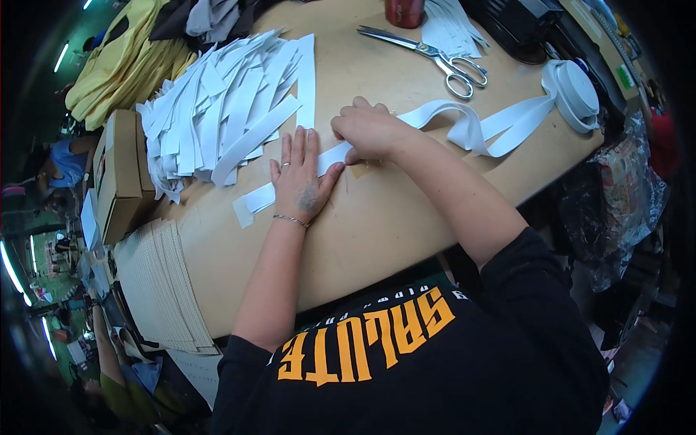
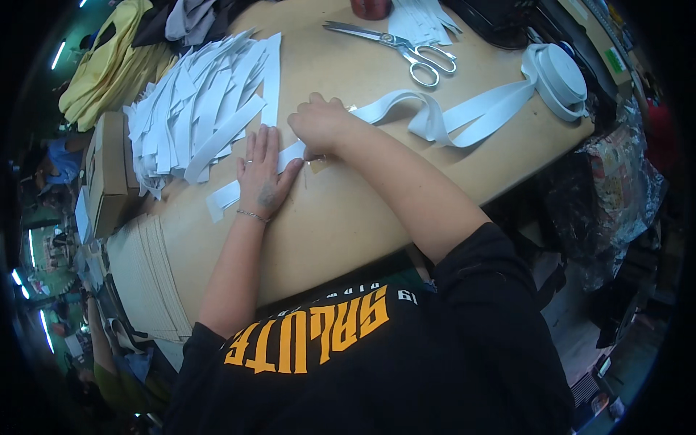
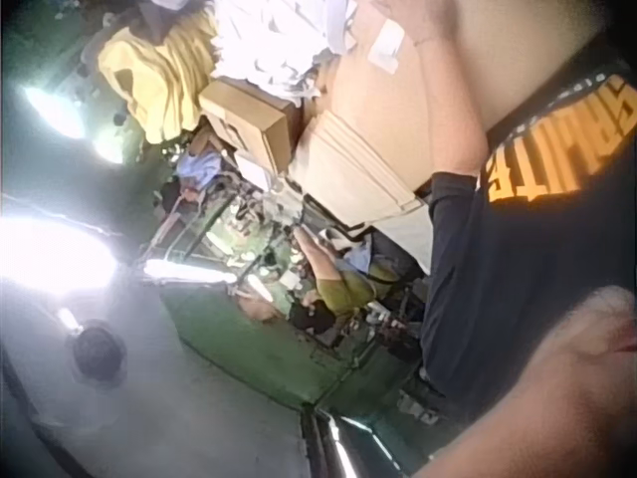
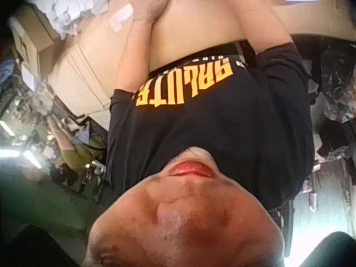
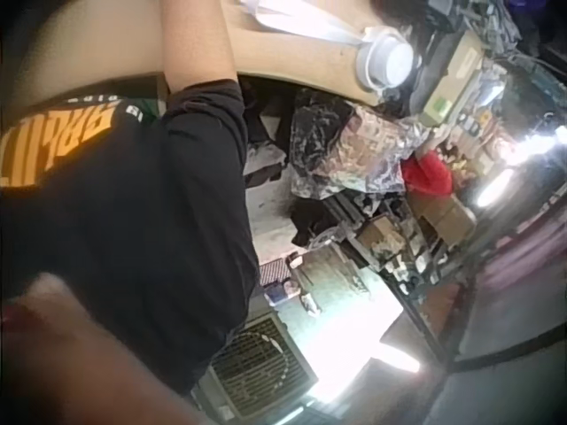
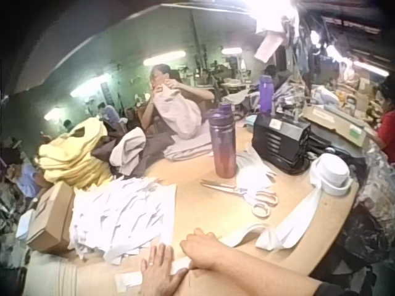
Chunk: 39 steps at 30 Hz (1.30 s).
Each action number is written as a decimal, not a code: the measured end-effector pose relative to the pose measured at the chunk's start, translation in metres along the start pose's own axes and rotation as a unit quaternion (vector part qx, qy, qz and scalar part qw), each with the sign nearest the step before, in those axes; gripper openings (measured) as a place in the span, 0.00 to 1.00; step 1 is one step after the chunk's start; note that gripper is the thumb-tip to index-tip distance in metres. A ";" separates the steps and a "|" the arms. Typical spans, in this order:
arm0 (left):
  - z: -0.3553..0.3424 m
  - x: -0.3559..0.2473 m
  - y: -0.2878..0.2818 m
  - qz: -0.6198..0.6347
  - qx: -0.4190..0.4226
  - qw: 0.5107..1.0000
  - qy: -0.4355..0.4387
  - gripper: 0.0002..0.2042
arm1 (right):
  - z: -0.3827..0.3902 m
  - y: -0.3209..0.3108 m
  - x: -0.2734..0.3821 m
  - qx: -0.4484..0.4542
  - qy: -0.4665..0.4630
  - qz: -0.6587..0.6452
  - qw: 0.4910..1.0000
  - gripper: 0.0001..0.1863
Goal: The person repeatedly measures and cuts a white fabric strip into uniform lengths using scissors. The cut pieces are stacked on the table as the task progresses.
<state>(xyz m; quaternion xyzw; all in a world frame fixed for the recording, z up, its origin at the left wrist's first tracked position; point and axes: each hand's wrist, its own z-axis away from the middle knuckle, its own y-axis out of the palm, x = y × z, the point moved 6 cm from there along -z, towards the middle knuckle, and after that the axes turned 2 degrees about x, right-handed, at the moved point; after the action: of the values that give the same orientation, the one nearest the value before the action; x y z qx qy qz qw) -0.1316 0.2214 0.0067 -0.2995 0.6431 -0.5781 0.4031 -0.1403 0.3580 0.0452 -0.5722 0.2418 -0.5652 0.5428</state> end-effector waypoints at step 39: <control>-0.035 0.070 -0.146 0.270 -0.351 0.896 0.031 0.10 | 0.081 -0.002 -0.042 -0.148 0.145 0.131 0.969 0.19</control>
<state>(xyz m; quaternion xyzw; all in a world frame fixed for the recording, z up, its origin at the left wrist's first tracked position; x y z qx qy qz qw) -0.2086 0.1570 0.1388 -0.2179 0.8728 -0.1926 0.3920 -0.0774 0.4248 0.0495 -0.5210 0.4721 -0.5241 0.4806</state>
